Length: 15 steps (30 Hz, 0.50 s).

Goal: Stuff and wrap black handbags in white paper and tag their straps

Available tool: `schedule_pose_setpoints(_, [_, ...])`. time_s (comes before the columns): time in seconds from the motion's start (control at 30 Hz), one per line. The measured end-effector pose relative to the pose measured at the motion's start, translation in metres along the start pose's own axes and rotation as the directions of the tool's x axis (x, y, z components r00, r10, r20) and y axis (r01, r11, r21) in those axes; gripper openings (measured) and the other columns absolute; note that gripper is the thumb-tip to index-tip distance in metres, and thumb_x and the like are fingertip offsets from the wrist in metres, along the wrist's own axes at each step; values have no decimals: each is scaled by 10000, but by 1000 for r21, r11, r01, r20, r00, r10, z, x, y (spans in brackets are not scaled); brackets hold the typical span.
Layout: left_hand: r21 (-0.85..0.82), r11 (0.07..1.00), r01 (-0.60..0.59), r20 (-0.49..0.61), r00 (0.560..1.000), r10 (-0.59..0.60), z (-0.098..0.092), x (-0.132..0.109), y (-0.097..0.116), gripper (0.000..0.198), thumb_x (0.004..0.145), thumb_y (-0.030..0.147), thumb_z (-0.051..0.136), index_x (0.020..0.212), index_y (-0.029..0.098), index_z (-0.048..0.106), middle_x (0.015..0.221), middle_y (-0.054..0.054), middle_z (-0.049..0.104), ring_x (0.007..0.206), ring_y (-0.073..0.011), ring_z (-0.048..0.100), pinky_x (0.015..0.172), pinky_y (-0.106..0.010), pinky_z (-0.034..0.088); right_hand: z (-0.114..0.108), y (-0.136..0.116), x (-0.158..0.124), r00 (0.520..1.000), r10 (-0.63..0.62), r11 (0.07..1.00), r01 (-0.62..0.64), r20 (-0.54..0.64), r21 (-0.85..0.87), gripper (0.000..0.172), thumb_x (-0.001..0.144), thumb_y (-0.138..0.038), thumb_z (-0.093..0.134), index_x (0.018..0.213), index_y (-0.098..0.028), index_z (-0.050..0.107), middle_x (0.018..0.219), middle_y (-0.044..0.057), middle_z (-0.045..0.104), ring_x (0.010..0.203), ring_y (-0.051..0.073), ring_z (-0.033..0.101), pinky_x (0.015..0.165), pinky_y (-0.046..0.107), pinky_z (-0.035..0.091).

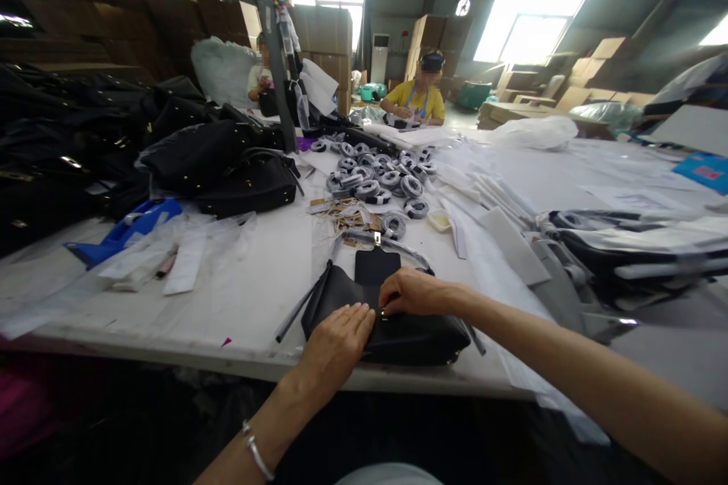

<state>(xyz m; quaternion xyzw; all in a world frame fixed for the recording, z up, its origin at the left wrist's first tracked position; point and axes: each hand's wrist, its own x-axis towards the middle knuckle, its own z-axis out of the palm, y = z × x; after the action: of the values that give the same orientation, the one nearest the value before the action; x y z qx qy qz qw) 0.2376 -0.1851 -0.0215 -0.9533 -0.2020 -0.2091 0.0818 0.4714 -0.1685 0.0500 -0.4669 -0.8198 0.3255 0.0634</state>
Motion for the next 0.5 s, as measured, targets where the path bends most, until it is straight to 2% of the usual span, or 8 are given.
schedule_pose_setpoints(0.07, [-30,999,16,5,1000,-16,-1,0,1,374,887,91,530,1259,95,561,1223,-145,689,1120,-228,669,974,-373,546,-8,0,8,986,-111,992,118,127,-50,122,820,-158,674,903,-191,756,837,1,737,779,138,668,703,202,458])
schedule_pose_setpoints(0.13, [-52,998,32,17,999,-31,-1,-1,1,375,886,89,534,1260,103,556,1221,-144,690,1124,-226,667,982,-372,542,-14,-3,14,944,-224,951,266,244,-159,157,839,-108,630,918,-186,741,862,12,731,789,136,659,704,206,456])
schedule_pose_setpoints(0.2, [-64,997,39,29,999,-37,0,-2,1,375,890,81,525,1263,106,551,1228,-146,685,1139,-223,660,994,-371,534,-18,-8,18,891,-315,858,415,327,-303,192,868,-82,578,936,-182,727,899,36,723,809,150,649,710,228,458])
schedule_pose_setpoints(0.27, [-73,996,54,42,998,-51,1,-3,1,386,884,74,534,1269,102,547,1240,-153,678,1155,-225,651,1007,-374,526,-22,-14,17,853,-372,751,508,366,-421,216,917,-94,521,942,-176,719,911,62,715,836,174,644,745,265,468])
schedule_pose_setpoints(0.33, [-86,994,73,55,996,-68,0,-3,1,422,867,87,577,1286,101,535,1263,-162,664,1170,-236,642,1014,-385,522,-25,-20,9,871,-372,716,489,321,-498,246,960,-126,475,984,-172,716,927,82,714,882,198,646,822,312,475])
schedule_pose_setpoints(0.43, [-111,990,92,92,992,-81,-7,0,1,511,840,152,667,1324,102,513,1308,-175,634,1200,-257,621,1023,-407,514,-22,-30,-20,966,-251,838,251,67,-485,270,976,-277,543,1192,-175,668,1072,105,711,1018,229,646,939,365,462])
schedule_pose_setpoints(0.5, [-124,987,105,141,986,-87,-16,4,1,584,816,209,726,1347,115,503,1346,-173,609,1236,-267,594,1057,-429,483,-12,-33,-45,990,-128,912,91,-67,-400,509,904,-453,655,1329,-178,593,1231,130,669,1157,266,607,1024,400,433])
